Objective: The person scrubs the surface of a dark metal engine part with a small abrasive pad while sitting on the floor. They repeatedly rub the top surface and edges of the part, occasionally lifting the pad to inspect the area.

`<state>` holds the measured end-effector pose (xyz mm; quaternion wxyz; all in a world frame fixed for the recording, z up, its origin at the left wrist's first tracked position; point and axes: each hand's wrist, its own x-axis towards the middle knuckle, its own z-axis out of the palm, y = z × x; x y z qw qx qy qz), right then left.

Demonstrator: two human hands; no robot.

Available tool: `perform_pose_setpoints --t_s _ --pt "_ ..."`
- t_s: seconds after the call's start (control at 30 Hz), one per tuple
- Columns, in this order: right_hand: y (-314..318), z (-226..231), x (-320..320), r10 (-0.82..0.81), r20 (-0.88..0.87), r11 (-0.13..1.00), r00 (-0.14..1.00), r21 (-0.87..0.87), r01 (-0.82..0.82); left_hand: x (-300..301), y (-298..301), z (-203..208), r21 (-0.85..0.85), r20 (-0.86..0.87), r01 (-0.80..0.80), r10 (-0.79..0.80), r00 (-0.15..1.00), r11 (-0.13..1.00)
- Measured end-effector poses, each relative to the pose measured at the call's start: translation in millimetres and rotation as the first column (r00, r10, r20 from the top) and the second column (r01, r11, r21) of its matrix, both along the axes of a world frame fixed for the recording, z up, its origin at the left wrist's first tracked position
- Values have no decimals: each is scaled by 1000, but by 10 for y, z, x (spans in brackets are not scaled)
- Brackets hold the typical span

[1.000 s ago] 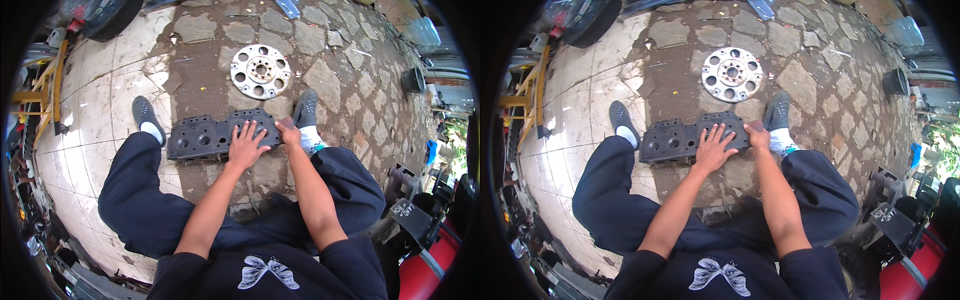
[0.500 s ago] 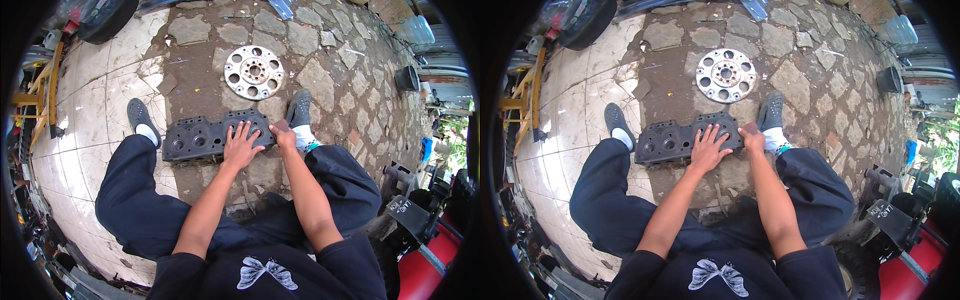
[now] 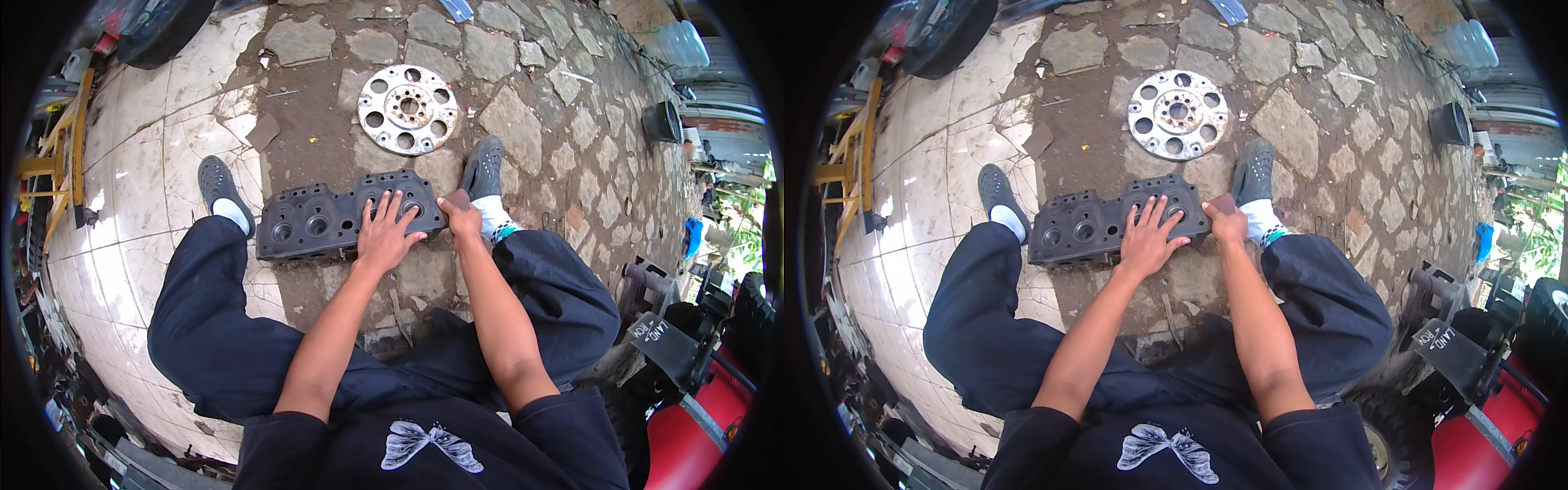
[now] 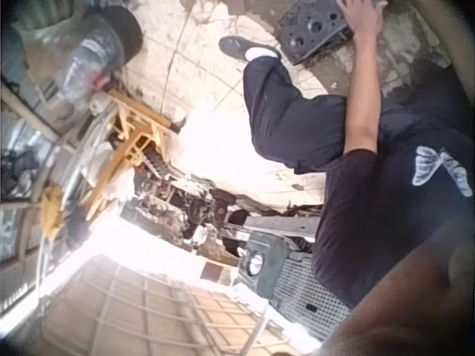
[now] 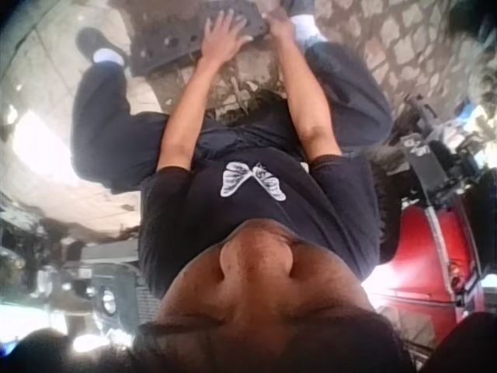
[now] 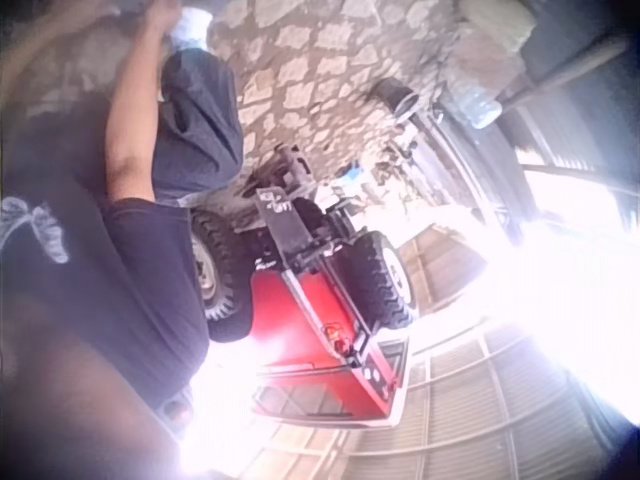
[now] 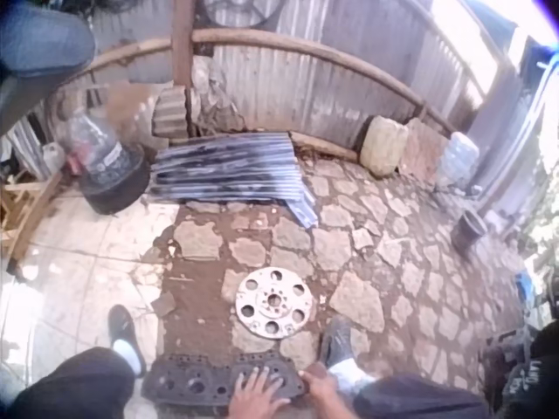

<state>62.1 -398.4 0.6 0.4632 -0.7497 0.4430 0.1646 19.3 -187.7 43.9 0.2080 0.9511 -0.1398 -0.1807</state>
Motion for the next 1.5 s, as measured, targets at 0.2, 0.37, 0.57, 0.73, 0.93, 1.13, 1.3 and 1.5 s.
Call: perform_pose_setpoints --t_s 0.2,0.37,0.57,0.73,0.93,1.13,1.3,1.5 --pt "-138 -202 303 39 -80 999 996 -15 -40 42 -65 39 3 3 21 -21 1000 1000" --pt "-144 -213 20 -60 -20 998 998 35 60 13 -34 -6 17 28 11 -12 1000 1000" --pt "-240 -420 191 -185 3 980 983 73 185 42 -135 55 -9 20 41 -41 999 999" --pt "-5 -15 42 -52 13 997 999 59 51 14 -18 25 -12 -13 13 -13 1000 1000" --pt "60 87 190 -153 25 976 988 162 148 24 -37 41 20 -9 9 -9 1000 1000" --pt "-39 -42 309 -116 9 970 993 216 112 57 -51 21 -25 1 5 -4 1000 1000" --pt "13 162 105 -106 16 977 994 189 101 1 -8 8 11 22 -3 2 1000 1000" --pt "15 -47 234 -320 -24 870 947 388 304 31 -72 45 -5 13 11 -11 1000 1000"
